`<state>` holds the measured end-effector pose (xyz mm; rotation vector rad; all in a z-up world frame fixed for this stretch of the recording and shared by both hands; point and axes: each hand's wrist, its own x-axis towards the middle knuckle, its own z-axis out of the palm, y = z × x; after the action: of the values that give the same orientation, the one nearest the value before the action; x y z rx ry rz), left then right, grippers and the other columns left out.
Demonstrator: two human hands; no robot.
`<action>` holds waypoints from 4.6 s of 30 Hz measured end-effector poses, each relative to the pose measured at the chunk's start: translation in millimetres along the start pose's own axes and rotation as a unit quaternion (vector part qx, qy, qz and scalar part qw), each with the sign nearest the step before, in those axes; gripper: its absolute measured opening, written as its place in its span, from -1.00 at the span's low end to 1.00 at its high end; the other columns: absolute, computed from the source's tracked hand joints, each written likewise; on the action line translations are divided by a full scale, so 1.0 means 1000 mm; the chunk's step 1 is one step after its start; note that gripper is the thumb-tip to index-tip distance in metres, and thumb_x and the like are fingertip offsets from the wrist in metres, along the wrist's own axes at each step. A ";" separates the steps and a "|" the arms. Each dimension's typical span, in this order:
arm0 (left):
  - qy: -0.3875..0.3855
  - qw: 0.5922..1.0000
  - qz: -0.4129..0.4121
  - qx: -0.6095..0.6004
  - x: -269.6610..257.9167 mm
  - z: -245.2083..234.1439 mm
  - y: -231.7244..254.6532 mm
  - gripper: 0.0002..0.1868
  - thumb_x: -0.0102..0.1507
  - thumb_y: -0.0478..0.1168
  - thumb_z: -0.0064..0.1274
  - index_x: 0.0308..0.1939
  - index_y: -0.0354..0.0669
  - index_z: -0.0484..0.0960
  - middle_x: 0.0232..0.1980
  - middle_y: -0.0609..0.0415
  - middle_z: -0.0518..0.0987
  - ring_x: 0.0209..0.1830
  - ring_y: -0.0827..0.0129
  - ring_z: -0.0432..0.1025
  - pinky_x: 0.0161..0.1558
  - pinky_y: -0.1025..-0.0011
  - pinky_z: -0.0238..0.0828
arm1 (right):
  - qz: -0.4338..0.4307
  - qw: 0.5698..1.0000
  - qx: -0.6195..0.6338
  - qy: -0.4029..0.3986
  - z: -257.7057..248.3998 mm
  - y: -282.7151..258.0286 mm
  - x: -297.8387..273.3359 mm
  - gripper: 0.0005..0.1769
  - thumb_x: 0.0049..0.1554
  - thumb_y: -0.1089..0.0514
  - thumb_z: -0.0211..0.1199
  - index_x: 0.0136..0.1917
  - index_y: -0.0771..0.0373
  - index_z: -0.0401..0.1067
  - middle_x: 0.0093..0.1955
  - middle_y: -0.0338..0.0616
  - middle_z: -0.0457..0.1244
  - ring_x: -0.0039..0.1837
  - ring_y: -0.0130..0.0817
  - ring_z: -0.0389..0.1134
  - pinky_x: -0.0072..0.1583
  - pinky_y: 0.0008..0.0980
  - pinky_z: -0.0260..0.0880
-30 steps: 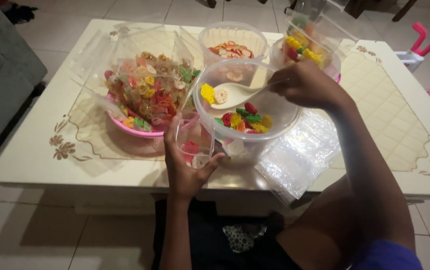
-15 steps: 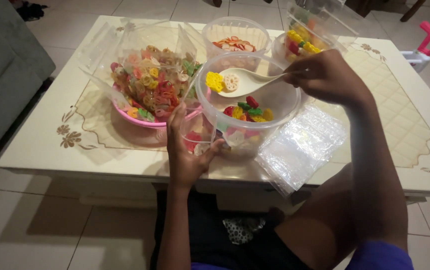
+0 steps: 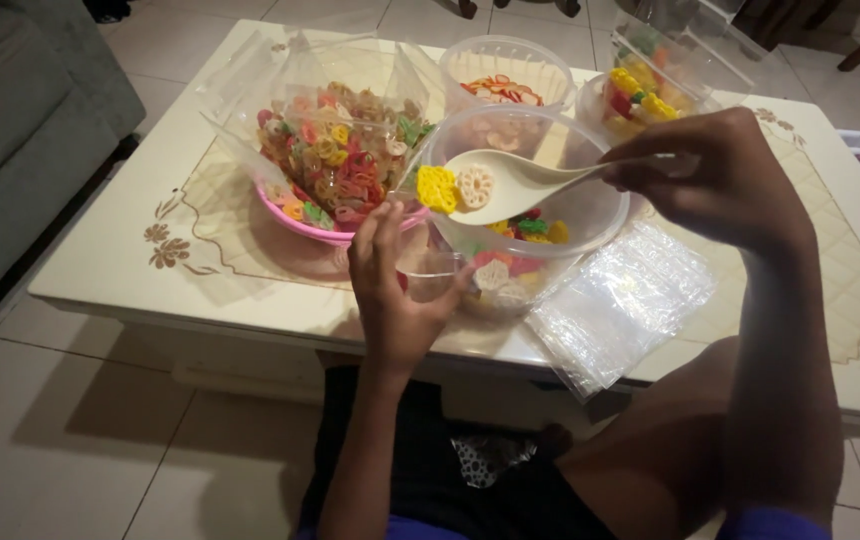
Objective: The person is packing various colorful snacks from large bowls into small plastic bags using a spoon.
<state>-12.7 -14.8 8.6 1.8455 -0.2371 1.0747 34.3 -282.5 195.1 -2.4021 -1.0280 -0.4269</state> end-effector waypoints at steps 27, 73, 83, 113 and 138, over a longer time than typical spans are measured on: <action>0.056 0.987 0.001 0.147 -0.002 0.007 0.003 -0.04 0.11 0.08 0.40 0.45 -0.21 0.27 0.41 -0.22 0.38 0.42 -0.07 0.30 0.37 -0.07 0.22 | -0.116 0.977 -0.166 0.072 0.015 -0.027 -0.004 -0.92 0.25 0.42 0.38 0.02 0.37 0.64 -0.02 0.10 0.46 -0.04 -0.10 0.51 -0.04 -0.24 0.56; 0.020 0.996 0.026 -0.077 0.004 -0.018 0.004 -0.18 0.15 -0.19 0.24 0.44 -0.20 0.23 0.41 -0.15 0.27 0.51 0.01 0.21 0.51 -0.03 0.28 | 0.109 0.968 0.223 0.042 0.036 0.050 0.014 -0.88 0.18 0.31 0.37 0.02 0.29 0.52 -0.01 -0.08 0.40 0.04 -0.34 0.48 0.13 -0.53 0.58; -0.001 0.996 0.014 0.091 -0.003 0.002 0.008 -0.09 0.08 0.01 0.35 0.42 -0.18 0.28 0.37 -0.20 0.36 0.43 -0.02 0.26 0.34 0.01 0.22 | -0.084 0.986 0.093 0.107 0.005 -0.004 -0.013 -0.88 0.25 0.41 0.36 0.07 0.39 0.49 0.04 0.06 0.37 0.07 -0.22 0.44 0.23 -0.31 0.53; -0.049 0.628 -0.160 -0.760 0.016 -0.040 0.010 0.04 0.09 0.17 0.15 0.54 -0.18 0.10 0.44 -0.35 0.34 0.36 -0.02 0.34 0.41 -0.22 0.18 | 0.018 0.981 0.101 0.163 0.134 -0.069 -0.058 -0.84 0.14 0.12 0.32 -0.03 0.20 0.56 -0.01 -0.11 0.42 -0.01 -0.14 0.46 0.02 -0.25 0.49; -0.295 0.795 -0.237 -0.474 0.008 -0.020 0.033 -0.71 0.22 -0.26 0.27 -0.10 -0.43 0.61 -0.46 -0.16 0.62 -0.51 0.30 0.57 -0.48 0.17 0.63 | 0.236 0.842 0.460 0.155 0.153 -0.084 -0.081 -0.67 -0.12 0.38 0.49 -0.04 0.40 0.55 -0.19 -0.04 0.36 -0.09 -0.29 0.39 0.09 -0.21 0.48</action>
<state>-38.5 -13.9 38.9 1.1265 -0.5279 -0.0681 -68.0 -196.2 57.0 -1.5384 -0.3184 -0.0828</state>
